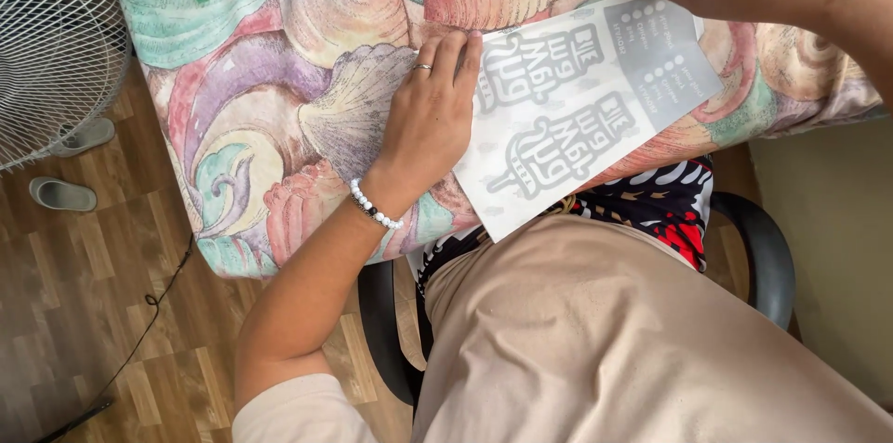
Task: Peeling stickers from a backing sheet and organizing the sheets on a table
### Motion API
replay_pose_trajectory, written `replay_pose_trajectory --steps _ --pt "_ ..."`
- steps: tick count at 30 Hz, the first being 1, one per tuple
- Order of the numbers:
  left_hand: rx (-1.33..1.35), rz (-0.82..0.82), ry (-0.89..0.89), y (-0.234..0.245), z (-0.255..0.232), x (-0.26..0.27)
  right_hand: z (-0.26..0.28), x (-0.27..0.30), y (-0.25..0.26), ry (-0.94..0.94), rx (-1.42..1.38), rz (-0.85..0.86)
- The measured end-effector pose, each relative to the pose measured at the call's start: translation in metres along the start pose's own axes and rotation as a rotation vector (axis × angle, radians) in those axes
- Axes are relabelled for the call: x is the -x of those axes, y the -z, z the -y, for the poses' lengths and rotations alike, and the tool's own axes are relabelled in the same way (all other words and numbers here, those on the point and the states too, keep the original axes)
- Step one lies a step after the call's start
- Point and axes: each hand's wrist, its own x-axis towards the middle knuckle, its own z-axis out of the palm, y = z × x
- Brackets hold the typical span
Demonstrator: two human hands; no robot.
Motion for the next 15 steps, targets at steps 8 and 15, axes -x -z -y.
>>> replay_pose_trajectory --steps 8,15 --pt "-0.032 0.0 -0.034 0.008 0.003 -0.012 0.031 0.002 0.032 0.177 0.355 0.079" --pt "-0.162 0.093 -0.092 0.016 0.004 -0.025 0.044 0.004 0.031 0.215 0.589 0.112"
